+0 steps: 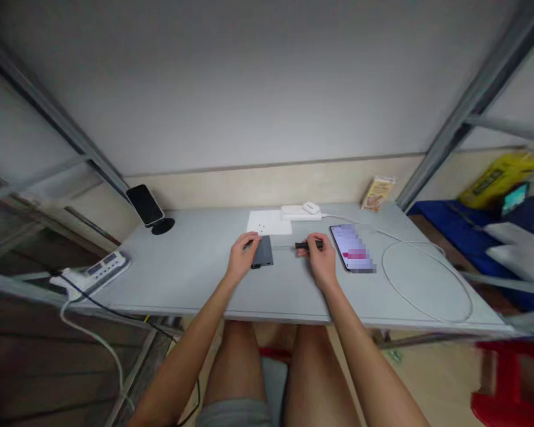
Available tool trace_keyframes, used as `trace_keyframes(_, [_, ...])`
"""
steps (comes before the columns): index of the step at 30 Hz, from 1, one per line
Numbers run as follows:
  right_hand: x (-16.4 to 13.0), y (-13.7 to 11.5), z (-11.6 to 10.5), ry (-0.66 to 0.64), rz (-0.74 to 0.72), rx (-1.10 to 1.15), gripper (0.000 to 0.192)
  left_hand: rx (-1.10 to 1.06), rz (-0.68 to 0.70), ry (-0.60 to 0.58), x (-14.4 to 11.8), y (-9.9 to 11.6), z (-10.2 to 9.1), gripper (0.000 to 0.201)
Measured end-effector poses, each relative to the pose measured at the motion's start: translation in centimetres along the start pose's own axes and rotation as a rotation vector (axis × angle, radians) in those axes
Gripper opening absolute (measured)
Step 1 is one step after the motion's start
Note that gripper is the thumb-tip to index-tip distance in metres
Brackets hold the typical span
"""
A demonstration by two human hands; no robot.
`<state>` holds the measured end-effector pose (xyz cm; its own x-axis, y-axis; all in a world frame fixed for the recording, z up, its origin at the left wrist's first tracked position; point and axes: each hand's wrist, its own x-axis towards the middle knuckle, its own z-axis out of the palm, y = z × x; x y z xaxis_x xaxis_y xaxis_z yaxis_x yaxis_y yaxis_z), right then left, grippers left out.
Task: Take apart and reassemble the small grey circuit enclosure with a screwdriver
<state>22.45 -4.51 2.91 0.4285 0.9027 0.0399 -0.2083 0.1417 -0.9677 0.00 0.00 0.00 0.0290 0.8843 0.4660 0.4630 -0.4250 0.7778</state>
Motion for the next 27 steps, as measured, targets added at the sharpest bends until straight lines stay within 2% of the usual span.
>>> trace_keyframes(3, [0.2, 0.1, -0.1, -0.018, -0.015, -0.003, 0.051, 0.028, -0.03, -0.01, 1.1, -0.6, -0.4, 0.026])
trace_keyframes(6, [0.3, 0.3, -0.1, -0.017, -0.016, 0.012, 0.049, 0.065, -0.027, -0.03, 3.6, -1.4, -1.1, 0.025])
trace_keyframes(9, [0.3, 0.3, -0.2, -0.014, -0.009, 0.023, 0.048, 0.122, -0.004, -0.063, 6.6, -2.1, -1.7, 0.017])
trace_keyframes(12, [0.3, 0.3, -0.2, -0.013, -0.005, 0.017, 0.047, 0.169, 0.026, -0.129, 8.1, -2.9, -1.7, 0.011])
trace_keyframes(19, [0.4, 0.2, -0.2, -0.02, -0.004, 0.01, 0.044, 0.251, 0.05, -0.198, 6.9, -4.4, -1.3, 0.01])
trace_keyframes(27, [0.3, 0.0, 0.0, -0.043, -0.007, 0.017, 0.039, 0.326, 0.061, -0.119, 5.8, -3.8, -1.7, 0.023])
